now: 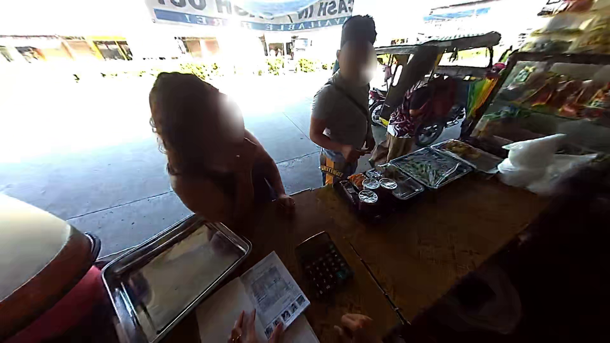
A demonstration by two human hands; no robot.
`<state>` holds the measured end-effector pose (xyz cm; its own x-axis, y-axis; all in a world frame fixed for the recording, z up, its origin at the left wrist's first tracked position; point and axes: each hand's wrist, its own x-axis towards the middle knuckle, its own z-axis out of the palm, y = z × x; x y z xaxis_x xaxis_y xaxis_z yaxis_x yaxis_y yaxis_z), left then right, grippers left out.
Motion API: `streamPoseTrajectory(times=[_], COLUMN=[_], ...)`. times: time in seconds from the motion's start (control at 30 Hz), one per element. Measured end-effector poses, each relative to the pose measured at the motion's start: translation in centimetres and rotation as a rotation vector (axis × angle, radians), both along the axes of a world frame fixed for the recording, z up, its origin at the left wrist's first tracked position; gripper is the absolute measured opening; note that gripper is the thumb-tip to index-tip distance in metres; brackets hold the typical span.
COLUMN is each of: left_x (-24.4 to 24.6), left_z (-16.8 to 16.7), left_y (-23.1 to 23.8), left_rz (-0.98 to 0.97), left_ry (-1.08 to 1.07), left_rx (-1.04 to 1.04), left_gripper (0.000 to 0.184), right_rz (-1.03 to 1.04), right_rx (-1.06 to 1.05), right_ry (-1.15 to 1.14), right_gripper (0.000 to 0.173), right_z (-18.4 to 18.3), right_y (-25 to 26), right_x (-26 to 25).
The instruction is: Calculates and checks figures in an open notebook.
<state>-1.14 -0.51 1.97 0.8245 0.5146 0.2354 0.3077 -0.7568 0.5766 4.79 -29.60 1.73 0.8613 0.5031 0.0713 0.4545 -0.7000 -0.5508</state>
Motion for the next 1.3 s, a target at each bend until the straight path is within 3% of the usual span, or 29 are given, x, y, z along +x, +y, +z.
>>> streamPoseTrajectory(times=[0.23,0.5,0.73,0.97,1.07,1.2,1.3], left_x=[0.3,0.4,0.5,0.4,0.3,0.2,0.1], left_z=[-1.0,-0.7,-1.2,-1.2,-1.1,-1.2,-1.1], left_y=[-0.1,-0.2,-0.2,-0.3,-0.3,-0.2,-0.2], left_rz=[0.044,0.044,0.051,0.058,0.055,0.044,0.046], left_ry=[-0.052,-0.058,-0.099,-0.089,-0.096,-0.104,-0.087], left_rx=[0.032,0.043,0.061,0.064,0.061,0.059,0.055], left_gripper=[0.091,0.089,0.067,0.064,0.065,0.065,0.065], right_rz=[0.01,0.008,0.007,0.015,-0.027,-0.272,-0.502], right_rx=[-0.031,0.067,0.084,0.065,0.155,0.342,0.298], right_ry=[-0.006,-0.246,-0.307,-0.33,-0.284,-0.221,-0.225], right_gripper=[0.04,0.039,0.042,0.043,0.043,0.025,0.029], right_z=[-0.4,-1.8,-2.1,-2.4,-2.0,3.7,6.4], right_y=[0.2,0.2,-0.1,-0.2,-0.2,0.8,0.4], right_x=[0.4,0.5,0.7,0.5,0.7,6.8,15.5])
